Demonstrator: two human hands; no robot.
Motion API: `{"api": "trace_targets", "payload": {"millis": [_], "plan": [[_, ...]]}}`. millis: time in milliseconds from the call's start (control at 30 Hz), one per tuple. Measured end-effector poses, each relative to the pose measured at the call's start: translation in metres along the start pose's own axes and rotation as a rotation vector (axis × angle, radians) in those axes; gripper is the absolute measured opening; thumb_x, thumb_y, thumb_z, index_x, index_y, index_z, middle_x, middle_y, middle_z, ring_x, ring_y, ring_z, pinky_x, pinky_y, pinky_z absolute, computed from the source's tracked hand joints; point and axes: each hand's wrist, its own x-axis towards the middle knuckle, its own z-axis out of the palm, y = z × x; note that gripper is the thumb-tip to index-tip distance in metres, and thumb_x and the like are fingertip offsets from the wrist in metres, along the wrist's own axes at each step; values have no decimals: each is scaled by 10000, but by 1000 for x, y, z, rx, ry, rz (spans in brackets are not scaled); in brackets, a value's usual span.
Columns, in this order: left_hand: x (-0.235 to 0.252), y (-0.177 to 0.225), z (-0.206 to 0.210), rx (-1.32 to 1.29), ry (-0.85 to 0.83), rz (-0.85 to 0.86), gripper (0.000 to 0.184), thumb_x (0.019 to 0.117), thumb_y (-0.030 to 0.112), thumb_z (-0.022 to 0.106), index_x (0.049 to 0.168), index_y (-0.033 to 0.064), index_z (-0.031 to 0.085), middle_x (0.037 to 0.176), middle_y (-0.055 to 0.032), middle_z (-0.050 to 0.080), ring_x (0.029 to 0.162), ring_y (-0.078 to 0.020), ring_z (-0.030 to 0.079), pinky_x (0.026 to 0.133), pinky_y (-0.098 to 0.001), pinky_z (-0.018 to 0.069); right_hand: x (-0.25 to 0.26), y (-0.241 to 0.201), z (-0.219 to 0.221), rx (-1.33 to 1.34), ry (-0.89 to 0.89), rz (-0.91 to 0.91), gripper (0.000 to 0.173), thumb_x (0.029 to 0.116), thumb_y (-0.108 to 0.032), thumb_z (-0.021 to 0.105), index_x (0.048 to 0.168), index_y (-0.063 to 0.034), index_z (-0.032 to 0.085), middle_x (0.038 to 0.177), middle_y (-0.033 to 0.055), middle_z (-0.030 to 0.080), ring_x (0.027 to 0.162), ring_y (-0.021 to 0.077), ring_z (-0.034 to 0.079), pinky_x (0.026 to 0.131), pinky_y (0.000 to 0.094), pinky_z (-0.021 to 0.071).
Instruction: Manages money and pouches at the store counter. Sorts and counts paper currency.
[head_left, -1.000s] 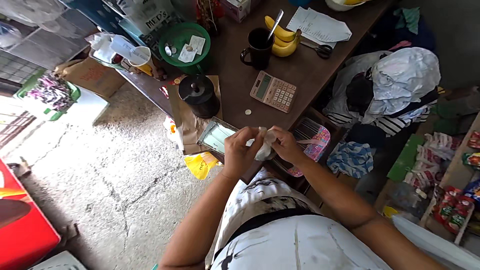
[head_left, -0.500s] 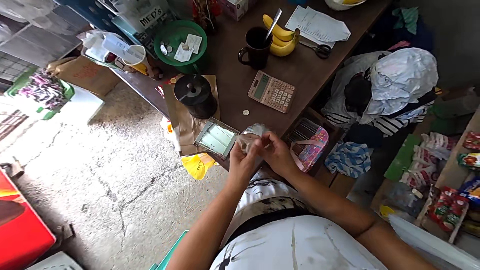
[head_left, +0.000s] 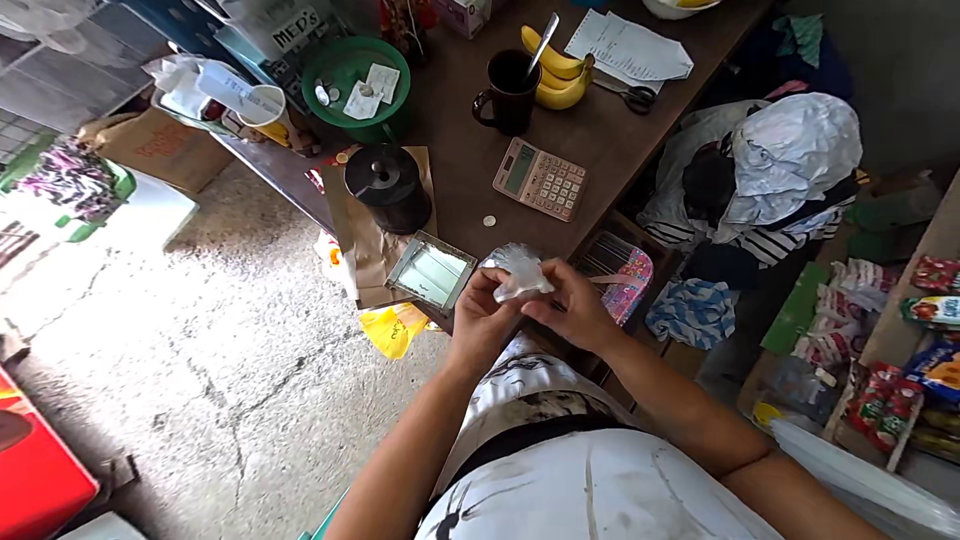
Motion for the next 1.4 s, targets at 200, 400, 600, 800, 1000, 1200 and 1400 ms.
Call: {"api": "trace_targets", "payload": {"millis": [200,400,600,800,1000,1200,1400], "plan": [[8,2,-2,-40,50,-40,197,892,-4,677,859,190,682,765,56,691,667,-22,642,649,-205,563,-3,-6,5,88,45,105,164,990,-21,599,1112,48,684,968,44,739,866,60,723,834,263,620],[-4,-10,-10,554,-48,-106,191,788,-14,635,931,84,554,682,82,510,585,-2,481,559,-185,415,11,-15,16,651,395,463,354,1094,-121,290,995,-68,625,881,18,682,779,101,671,779,288,581],[0,-20,-13,335,91,-82,67,881,6,583,901,68,597,830,33,647,776,-54,644,746,-280,566,14,5,18,794,465,658,246,1113,-181,339,1154,-82,561,959,59,648,876,164,663,814,358,577],[23,-15,2,-215,300,-293,238,1042,-18,332,1007,135,512,757,22,649,686,-94,660,684,-289,586,5,28,-1,308,-13,506,265,999,-163,589,1207,0,570,1016,52,666,881,73,650,813,282,567],[34,-13,-26,267,2,-380,264,905,61,577,1162,118,559,835,27,596,667,-53,593,609,-231,534,22,25,-24,473,-93,530,172,1049,-84,472,1136,-44,615,972,27,700,901,112,679,886,330,569],[34,-16,-32,403,77,-157,113,1029,118,591,1036,56,686,808,46,675,673,-19,619,647,-222,549,33,35,1,531,147,569,88,1051,-111,501,1024,-132,582,704,-65,519,586,24,489,609,212,481],[28,-24,-13,341,241,74,104,1058,166,555,1056,121,649,743,82,618,569,14,548,529,-167,485,31,4,-25,-198,197,-26,293,963,-154,659,1204,1,599,1183,70,643,977,78,638,833,260,553]]}}
